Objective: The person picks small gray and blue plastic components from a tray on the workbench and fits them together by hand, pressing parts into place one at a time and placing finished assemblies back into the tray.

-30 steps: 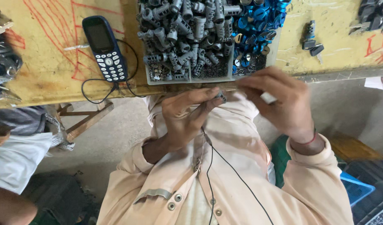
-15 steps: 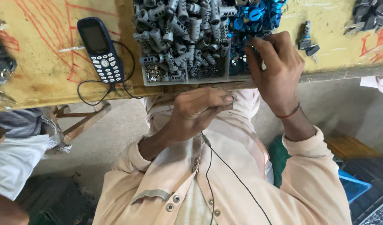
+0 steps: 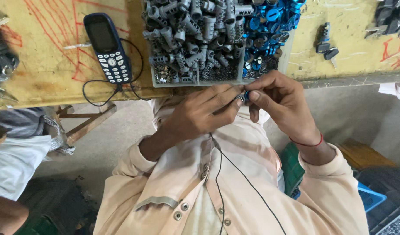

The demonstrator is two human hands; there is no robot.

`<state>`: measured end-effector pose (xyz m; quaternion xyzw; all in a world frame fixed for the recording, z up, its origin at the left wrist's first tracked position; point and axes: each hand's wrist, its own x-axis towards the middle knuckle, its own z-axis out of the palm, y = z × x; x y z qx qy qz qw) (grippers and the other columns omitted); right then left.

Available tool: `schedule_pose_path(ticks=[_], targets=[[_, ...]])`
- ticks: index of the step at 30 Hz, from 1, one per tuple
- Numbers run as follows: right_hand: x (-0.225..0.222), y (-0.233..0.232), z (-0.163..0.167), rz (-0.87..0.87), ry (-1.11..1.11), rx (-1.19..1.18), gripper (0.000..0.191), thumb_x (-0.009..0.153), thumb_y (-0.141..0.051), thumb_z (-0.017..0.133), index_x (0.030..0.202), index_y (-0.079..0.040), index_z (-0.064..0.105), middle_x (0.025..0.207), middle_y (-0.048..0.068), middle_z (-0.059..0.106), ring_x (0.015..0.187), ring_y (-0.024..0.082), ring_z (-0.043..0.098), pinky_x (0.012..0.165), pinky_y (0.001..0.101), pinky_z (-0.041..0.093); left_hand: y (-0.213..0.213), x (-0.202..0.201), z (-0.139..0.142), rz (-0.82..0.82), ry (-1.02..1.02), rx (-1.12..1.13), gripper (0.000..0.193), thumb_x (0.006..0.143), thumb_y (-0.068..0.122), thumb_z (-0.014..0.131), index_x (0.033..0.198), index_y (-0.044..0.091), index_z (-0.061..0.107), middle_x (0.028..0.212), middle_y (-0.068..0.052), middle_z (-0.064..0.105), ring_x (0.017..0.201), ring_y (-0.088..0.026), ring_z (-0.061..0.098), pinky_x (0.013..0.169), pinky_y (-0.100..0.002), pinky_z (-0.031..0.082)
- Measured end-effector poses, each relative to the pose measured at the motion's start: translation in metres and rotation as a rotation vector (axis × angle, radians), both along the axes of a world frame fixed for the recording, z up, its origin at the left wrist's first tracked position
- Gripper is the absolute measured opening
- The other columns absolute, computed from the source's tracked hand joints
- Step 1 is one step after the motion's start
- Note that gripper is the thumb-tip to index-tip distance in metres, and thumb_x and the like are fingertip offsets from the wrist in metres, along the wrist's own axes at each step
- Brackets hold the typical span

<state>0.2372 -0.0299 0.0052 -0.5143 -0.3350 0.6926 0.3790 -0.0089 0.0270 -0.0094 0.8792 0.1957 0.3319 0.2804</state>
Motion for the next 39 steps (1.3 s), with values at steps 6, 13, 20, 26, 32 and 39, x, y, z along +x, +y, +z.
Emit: schedule_pose_path(ticks=[6, 13, 20, 26, 32, 39], targets=[[-0.006, 0.003, -0.002, 0.114, 0.035, 0.066, 0.021, 0.107, -0.001, 0.06, 0.124, 0.0, 0.048, 0.108, 0.01, 0.063, 0.079, 0.014, 0.068, 0.067, 0.0281, 0.058, 0.003, -0.001, 0.002, -0.003, 0.001, 0.048, 0.02, 0.094, 0.005, 0.073, 0.109, 0.0, 0.062, 0.129, -0.02, 0.064, 0.115, -0.033, 0.068, 0.094, -0.04, 0.06], [-0.01, -0.003, -0.007, 0.17, 0.269, 0.008, 0.033, 0.112, -0.008, 0.052, 0.135, -0.009, 0.029, 0.109, 0.014, 0.065, 0.082, 0.017, 0.069, 0.068, 0.0286, 0.059, -0.02, 0.013, 0.0, 0.125, -0.283, -0.701, 0.038, 0.091, -0.003, 0.079, 0.126, 0.004, 0.068, 0.113, -0.011, 0.066, 0.092, -0.021, 0.072, 0.08, -0.032, 0.063], [-0.027, -0.012, 0.0, 0.089, 0.275, -0.13, 0.043, 0.104, -0.004, 0.057, 0.137, -0.008, 0.029, 0.096, 0.009, 0.064, 0.072, 0.014, 0.064, 0.052, 0.0257, 0.053, -0.029, 0.011, -0.002, 0.123, -0.233, -0.426, 0.043, 0.087, -0.002, 0.083, 0.126, 0.001, 0.066, 0.11, -0.008, 0.076, 0.098, -0.022, 0.07, 0.084, -0.033, 0.06], [0.045, 0.012, 0.026, 0.103, -1.198, 0.53, 0.03, 0.107, 0.017, 0.062, 0.13, -0.002, 0.062, 0.112, 0.017, 0.072, 0.093, 0.021, 0.074, 0.081, 0.0364, 0.059, -0.024, 0.011, 0.006, 0.203, -0.3, -0.429, 0.042, 0.084, 0.005, 0.088, 0.121, 0.004, 0.068, 0.111, -0.006, 0.075, 0.1, -0.023, 0.069, 0.085, -0.034, 0.058], [0.117, -0.005, -0.02, 0.112, -1.378, 0.444, 0.032, 0.099, 0.004, 0.073, 0.122, 0.004, 0.051, 0.106, 0.02, 0.067, 0.084, 0.025, 0.071, 0.07, 0.0369, 0.054, -0.012, 0.012, 0.005, 0.174, -0.375, -0.416, 0.04, 0.083, 0.006, 0.088, 0.119, 0.007, 0.068, 0.113, -0.007, 0.073, 0.108, -0.026, 0.07, 0.089, -0.035, 0.059], [0.085, -0.011, -0.001, -0.433, -0.419, 0.268, 0.027, 0.107, -0.007, 0.07, 0.126, 0.001, 0.053, 0.089, 0.011, 0.064, 0.063, 0.013, 0.063, 0.055, 0.0256, 0.048, -0.013, 0.013, 0.009, 0.148, -0.301, -0.41, 0.042, 0.087, -0.001, 0.087, 0.122, 0.002, 0.064, 0.11, -0.008, 0.072, 0.102, -0.026, 0.071, 0.084, -0.036, 0.059]])
